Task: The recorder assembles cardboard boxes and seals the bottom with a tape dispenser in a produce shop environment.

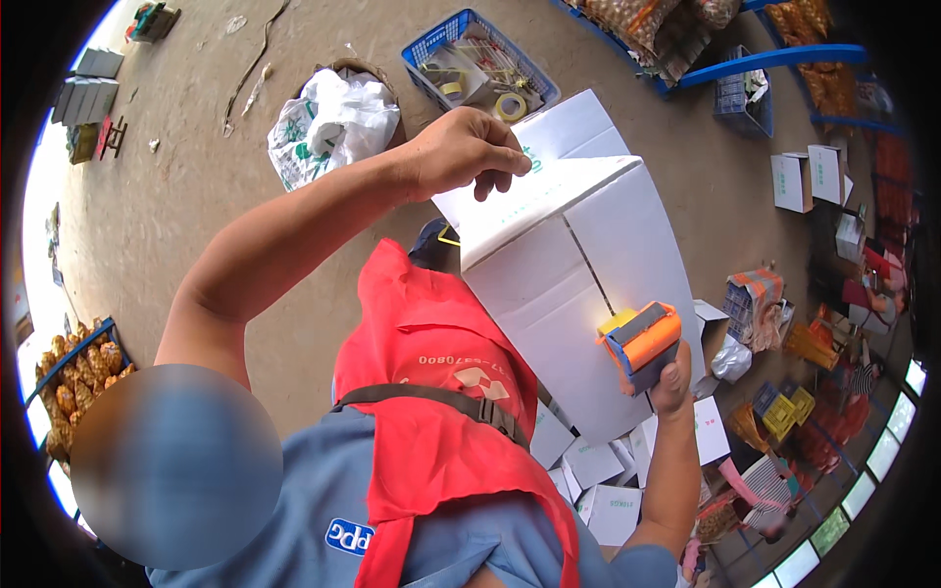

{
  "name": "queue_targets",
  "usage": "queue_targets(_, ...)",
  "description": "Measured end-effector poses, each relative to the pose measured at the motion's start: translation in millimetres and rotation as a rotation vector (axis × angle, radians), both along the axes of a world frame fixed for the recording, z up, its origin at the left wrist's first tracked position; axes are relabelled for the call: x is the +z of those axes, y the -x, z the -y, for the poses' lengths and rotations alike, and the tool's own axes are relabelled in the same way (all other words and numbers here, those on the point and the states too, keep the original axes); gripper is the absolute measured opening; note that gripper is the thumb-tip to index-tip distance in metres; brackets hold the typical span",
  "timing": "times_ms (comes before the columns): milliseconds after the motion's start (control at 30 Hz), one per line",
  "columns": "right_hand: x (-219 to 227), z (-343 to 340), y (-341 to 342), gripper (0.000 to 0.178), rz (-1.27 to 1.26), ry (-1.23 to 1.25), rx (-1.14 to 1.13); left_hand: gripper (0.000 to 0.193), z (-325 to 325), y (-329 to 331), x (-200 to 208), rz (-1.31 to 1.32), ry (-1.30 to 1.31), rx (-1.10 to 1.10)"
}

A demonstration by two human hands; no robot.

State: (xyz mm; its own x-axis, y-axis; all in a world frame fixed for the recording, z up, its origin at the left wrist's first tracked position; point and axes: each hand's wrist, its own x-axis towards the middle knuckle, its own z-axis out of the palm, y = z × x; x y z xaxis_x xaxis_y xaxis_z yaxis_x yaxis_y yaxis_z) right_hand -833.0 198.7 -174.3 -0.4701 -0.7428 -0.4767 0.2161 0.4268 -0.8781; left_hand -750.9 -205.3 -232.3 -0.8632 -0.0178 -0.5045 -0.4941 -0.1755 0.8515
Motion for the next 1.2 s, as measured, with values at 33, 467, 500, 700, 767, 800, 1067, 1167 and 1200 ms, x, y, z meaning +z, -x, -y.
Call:
queue_targets(33,1,2,-1,0.095,-0.002,-0.001,0.0,0.02,2,2,-3,0.015,0.001,-0.018)
queue_targets(467,-12,-19,-5,0.113,0.005,-0.055,-0.066,0.022,-9,5,-46,-0.004,-0.128,-0.078)
queue_targets(500,-11,-17,-5,0.114,0.01,-0.057,-0.075,0.022,-11,4,-49,-0.006,-0.126,-0.075)
queue_targets(700,-10,-21,-7,0.111,-0.026,-0.062,-0.071,0.036,-55,-12,-65,-0.033,-0.015,-0.024)
queue_targets(767,-10,-21,-6,0.109,-0.034,-0.064,-0.066,0.032,-57,-13,-59,0.006,0.076,0.008)
queue_targets(800,-10,-18,-5,0.107,-0.037,-0.061,-0.056,0.032,-54,-13,-65,0.001,0.081,0.011)
queue_targets(1067,-4,-18,-12,0.089,-0.168,-0.067,-0.042,0.036,-45,-33,-33,-0.318,0.182,0.21)
queue_targets(1167,15,0,-3,0.084,-0.18,-0.057,0.046,0.056,-68,-37,-39,-0.452,-0.011,-0.122)
queue_targets(1200,5,-1,5,0.082,-0.229,-0.074,0.112,0.06,-73,-44,-68,-0.486,-0.034,-0.161)
